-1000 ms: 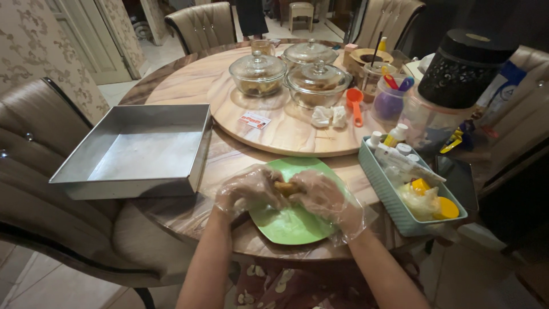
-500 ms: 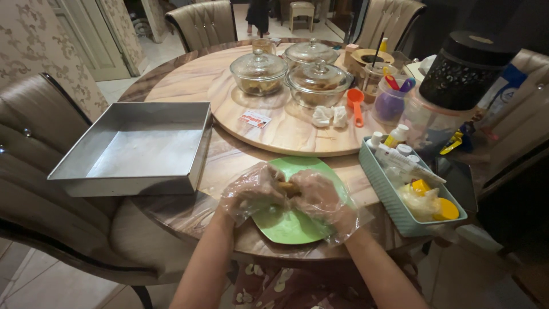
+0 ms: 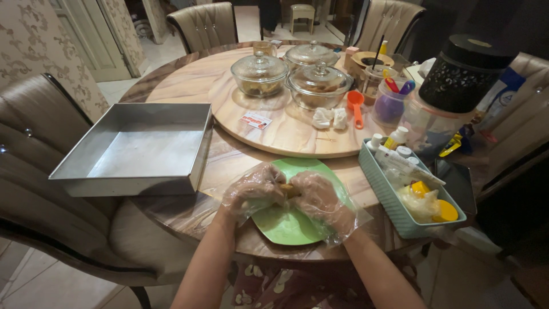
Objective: Flattening, filling, and folding dough to shape a pastry on a plate.
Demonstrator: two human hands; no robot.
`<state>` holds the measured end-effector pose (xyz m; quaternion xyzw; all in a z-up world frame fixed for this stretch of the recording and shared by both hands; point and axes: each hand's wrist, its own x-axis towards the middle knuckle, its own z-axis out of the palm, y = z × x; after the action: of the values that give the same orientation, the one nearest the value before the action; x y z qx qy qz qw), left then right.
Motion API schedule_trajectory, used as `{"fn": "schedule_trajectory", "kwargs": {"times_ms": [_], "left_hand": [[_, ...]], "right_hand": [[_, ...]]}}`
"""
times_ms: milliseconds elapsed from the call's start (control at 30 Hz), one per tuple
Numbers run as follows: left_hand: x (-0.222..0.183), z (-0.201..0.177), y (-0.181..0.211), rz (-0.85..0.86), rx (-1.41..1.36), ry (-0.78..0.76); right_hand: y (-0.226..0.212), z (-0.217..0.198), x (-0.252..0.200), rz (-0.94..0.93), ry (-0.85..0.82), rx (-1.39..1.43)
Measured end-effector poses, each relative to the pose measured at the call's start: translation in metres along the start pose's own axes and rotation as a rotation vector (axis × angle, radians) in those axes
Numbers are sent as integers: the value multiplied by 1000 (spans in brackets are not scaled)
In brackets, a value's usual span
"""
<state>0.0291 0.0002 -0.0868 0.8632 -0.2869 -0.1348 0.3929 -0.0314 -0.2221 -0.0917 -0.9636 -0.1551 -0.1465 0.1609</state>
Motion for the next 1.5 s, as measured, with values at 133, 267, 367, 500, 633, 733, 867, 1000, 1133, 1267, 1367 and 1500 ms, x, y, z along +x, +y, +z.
{"fn": "schedule_trajectory", "kwargs": {"times_ms": [133, 267, 367, 500, 633, 733, 867, 1000, 1133, 1267, 1367, 1500], "left_hand": [[-33, -21, 60, 5, 43, 1], [-62, -43, 124, 17, 109, 3], [-51, -45, 109, 27, 284, 19], [-76, -55, 181, 145, 404, -24], [-79, -43, 193, 164, 311, -55], [-77, -35, 188, 123, 273, 2], [-76, -32, 190, 169, 218, 22], [-83, -39, 207, 53, 58, -55], [-85, -37, 202, 153, 79, 9], [-94, -43, 215, 64, 115, 23], [-100, -46, 225, 97, 32, -9], [-116, -47, 246, 88, -136, -6]], "right_hand": [[-12, -25, -5, 15, -32, 36], [-40, -71, -30, 107, -48, 92], [-51, -133, -45, -32, -69, 193], [-32, -151, -52, -69, -82, 229], [-24, -141, -48, -209, -15, 221], [-14, -115, -44, -379, 237, 204], [-5, -101, -38, -340, 219, 117], [-34, -137, -73, -538, 303, 973], [-32, -142, -74, -340, 243, 935], [-16, -144, -77, -443, 208, 150], [-29, -151, -79, -426, 205, 372], [-15, -120, -64, -330, 267, 53]]}}
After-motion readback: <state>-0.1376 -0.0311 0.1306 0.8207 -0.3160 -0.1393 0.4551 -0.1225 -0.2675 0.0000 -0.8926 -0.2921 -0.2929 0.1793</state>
